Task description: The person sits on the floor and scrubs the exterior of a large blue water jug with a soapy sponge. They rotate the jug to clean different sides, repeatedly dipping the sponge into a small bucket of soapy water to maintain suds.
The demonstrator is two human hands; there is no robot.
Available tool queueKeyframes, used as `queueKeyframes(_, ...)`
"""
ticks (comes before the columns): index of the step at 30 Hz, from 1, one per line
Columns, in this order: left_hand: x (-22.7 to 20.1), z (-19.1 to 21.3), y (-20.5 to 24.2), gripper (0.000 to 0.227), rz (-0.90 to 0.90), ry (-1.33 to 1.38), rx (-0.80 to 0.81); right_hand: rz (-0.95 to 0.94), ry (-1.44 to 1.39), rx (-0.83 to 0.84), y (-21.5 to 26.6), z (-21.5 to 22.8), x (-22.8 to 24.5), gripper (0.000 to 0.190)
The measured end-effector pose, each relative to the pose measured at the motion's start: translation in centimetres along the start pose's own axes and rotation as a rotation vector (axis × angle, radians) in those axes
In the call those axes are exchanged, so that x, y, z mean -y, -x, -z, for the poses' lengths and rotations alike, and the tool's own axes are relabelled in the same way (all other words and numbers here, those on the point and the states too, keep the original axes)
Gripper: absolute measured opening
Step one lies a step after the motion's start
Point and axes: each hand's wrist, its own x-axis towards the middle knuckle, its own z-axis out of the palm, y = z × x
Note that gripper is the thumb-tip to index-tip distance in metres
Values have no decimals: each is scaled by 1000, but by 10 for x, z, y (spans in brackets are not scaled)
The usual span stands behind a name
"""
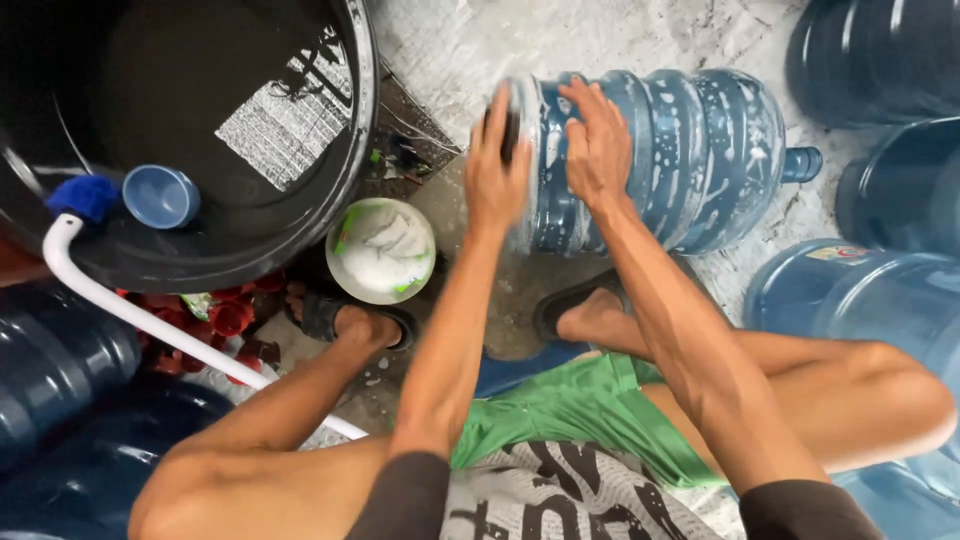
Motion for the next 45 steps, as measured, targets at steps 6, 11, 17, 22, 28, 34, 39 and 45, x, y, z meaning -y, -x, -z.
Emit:
queueKeyframes(6, -8, 19, 61, 58, 168, 140, 140, 20, 6, 10, -8, -1, -10, 43)
queueKeyframes(11, 14, 4, 46, 58, 200, 103, 62, 0, 9, -6, 5, -1, -8, 43)
queueKeyframes(17, 2, 2, 4, 59, 175, 98, 80, -1, -6, -67, 13, -4, -17, 44)
queueKeyframes(22, 7, 14, 99, 74, 426, 387, 55, 39, -16, -79, 8, -12, -20, 45)
queueKeyframes(28, 33, 0, -10, 71, 262, 440, 97, 123, 61, -133, 66, -18, -26, 44)
queueKeyframes(34, -29, 24, 81, 73, 209, 182, -19, 178, 59, -221, 68, -15, -17, 44)
queueKeyframes(39, 52, -34, -42, 74, 368, -194, 176, 243, 155, -277, 118, -24, -26, 42)
queueKeyframes(45, -66, 28, 80, 77, 301, -133, 174, 228, 111, -308, 92, -22, -19, 45)
